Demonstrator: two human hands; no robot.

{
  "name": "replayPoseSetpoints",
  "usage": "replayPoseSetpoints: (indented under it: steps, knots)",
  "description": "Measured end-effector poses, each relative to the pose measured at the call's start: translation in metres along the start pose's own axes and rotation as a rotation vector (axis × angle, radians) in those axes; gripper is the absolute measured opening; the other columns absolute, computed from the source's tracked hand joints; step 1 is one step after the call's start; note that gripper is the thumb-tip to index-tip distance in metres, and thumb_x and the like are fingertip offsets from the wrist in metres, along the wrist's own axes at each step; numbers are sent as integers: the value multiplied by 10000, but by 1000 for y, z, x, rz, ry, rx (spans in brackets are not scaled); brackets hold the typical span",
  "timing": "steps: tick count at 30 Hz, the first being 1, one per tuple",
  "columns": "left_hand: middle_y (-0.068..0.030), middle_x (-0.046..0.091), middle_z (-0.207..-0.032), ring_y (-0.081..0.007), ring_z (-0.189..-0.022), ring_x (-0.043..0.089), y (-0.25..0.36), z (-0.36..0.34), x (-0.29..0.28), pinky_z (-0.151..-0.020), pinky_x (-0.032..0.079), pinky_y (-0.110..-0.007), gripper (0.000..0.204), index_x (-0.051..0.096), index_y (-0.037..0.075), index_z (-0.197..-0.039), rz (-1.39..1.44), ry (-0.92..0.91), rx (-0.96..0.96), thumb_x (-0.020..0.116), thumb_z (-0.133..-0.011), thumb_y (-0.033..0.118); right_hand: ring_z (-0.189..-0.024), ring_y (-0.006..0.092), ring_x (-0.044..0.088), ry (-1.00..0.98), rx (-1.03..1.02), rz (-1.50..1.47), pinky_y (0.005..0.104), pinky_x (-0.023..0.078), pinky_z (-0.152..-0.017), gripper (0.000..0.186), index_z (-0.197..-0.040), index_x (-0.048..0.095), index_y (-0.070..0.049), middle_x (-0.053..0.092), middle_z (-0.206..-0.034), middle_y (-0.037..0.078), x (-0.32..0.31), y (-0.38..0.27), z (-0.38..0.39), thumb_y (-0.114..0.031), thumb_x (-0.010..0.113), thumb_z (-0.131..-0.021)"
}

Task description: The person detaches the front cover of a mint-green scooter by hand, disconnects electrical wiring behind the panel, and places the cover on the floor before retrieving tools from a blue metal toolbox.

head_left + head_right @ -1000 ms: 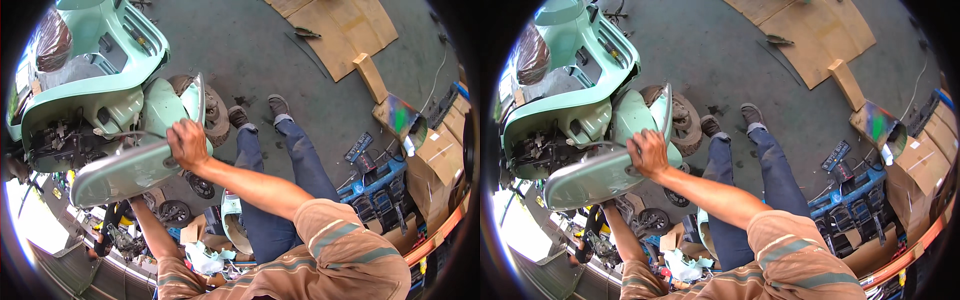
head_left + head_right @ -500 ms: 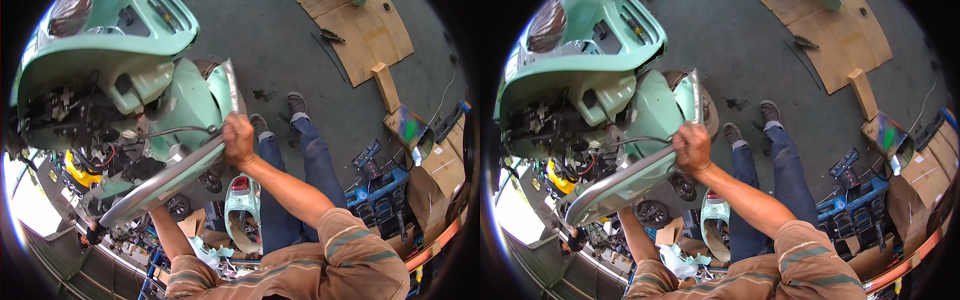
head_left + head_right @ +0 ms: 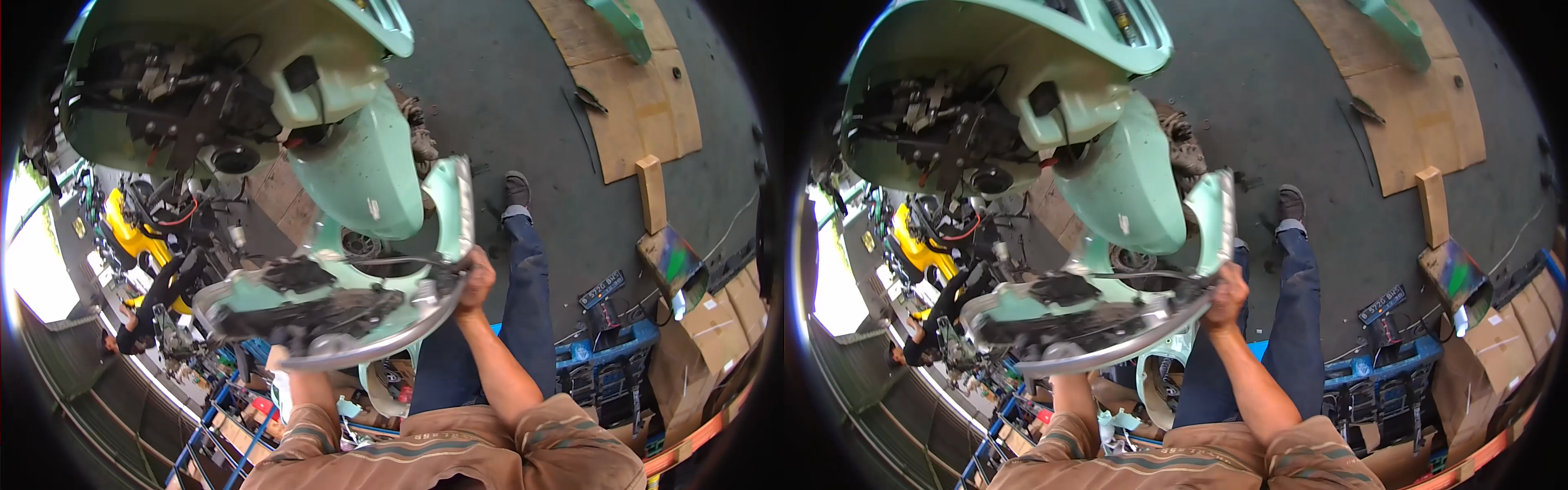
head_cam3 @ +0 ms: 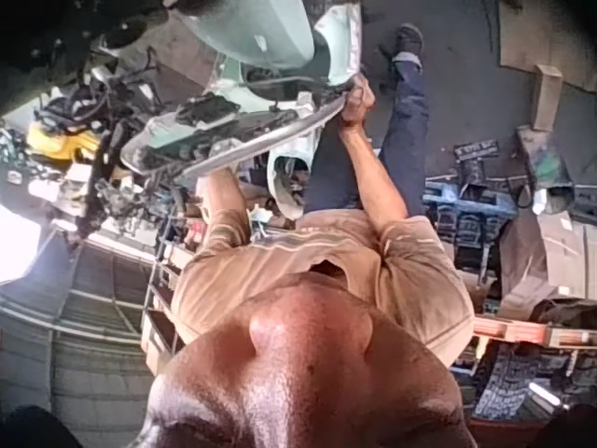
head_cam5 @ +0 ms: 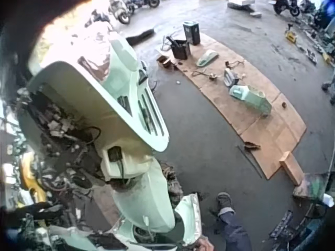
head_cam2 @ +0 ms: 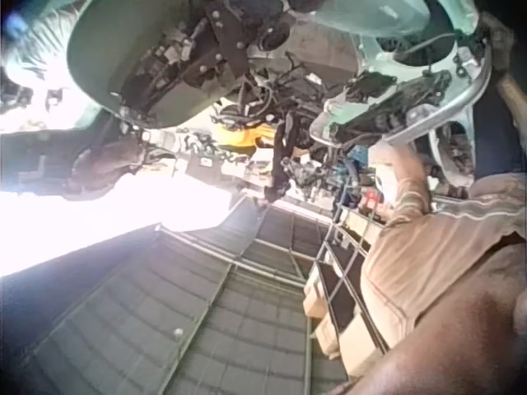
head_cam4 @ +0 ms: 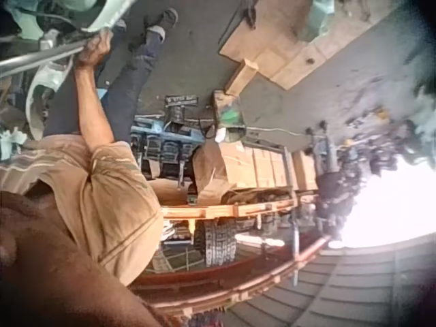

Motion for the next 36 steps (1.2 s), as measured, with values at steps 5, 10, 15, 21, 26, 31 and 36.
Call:
replayPoseSetpoints:
  steps: [5, 10, 15, 21, 26, 31, 36]
  knots:
    - [-105, 546, -1294, -266, -1159, 548, -84, 59, -6, -999, 448, -450, 438, 443, 158, -1288, 180, -95, -148, 413, -977, 464, -580, 180, 414, 26, 233, 55, 346, 305, -544, 671, -633, 415, 0, 394, -616, 62, -71, 39, 25, -591, 320, -937]
    - [-103, 592, -1171, -262, -1029, 611, -124, 140, 15, -916, 516, -454, 331, 466, 164, -1220, 204, 51, -241, 433, -981, 390, -577, 163, 413, -75, 207, 105, 332, 306, -539, 686, -618, 431, -6, 403, -614, 58, -150, 40, 32, -607, 338, -935]
    - [-112, 546, -1188, -230, -1089, 561, -153, 187, 39, -989, 458, -381, 355, 461, 94, -1241, -93, -33, -307, 398, -999, 345, -577, 150, 406, -91, 189, 13, 323, 318, -548, 723, -616, 477, -3, 440, -618, 55, -219, 26, -21, -626, 323, -950]
    - [-163, 440, -1389, -329, -1292, 409, -260, 168, 80, -1090, 317, -432, 535, 320, 51, -1420, -580, -148, -269, 470, -985, 324, -887, 155, 621, 184, 332, 132, 291, 497, -790, 618, -1103, 616, -3, 655, -983, 77, -311, 13, -110, -520, 290, -1014]
    - [-130, 317, -1490, -251, -1377, 312, -268, 102, 285, -1127, 250, -366, 602, 251, 36, -1478, -766, -648, -194, 304, -1029, 435, -1060, 198, 576, 516, 377, 202, 347, 442, -946, 772, -1232, 572, 1, 614, -1146, 107, -406, 51, -175, -676, 345, -939]
    - [-286, 466, -1331, -305, -1221, 487, -329, 12, 438, -1028, 383, -402, 917, 208, 65, -1495, -746, -753, -232, 714, -805, 396, -1165, 234, 539, 442, 714, 110, 355, 390, -1020, 951, -1333, 499, 37, 555, -1290, 154, -442, 131, -220, -777, 373, -858]
    - [-194, 555, -1245, -243, -1075, 588, -440, -98, 557, -896, 491, -342, 827, 276, 71, -1476, -925, -925, -186, 746, -817, 240, -1037, 208, 580, 501, 722, 30, 359, 432, -936, 779, -1140, 631, 53, 624, -1155, 140, -465, 252, -277, -668, 527, -865]
Point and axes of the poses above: each hand's wrist, its own z-axis away from the middle knuckle, its own x-axis out of the palm, y = z × x, the point moved 4 cm from there along -z, towards the middle knuckle
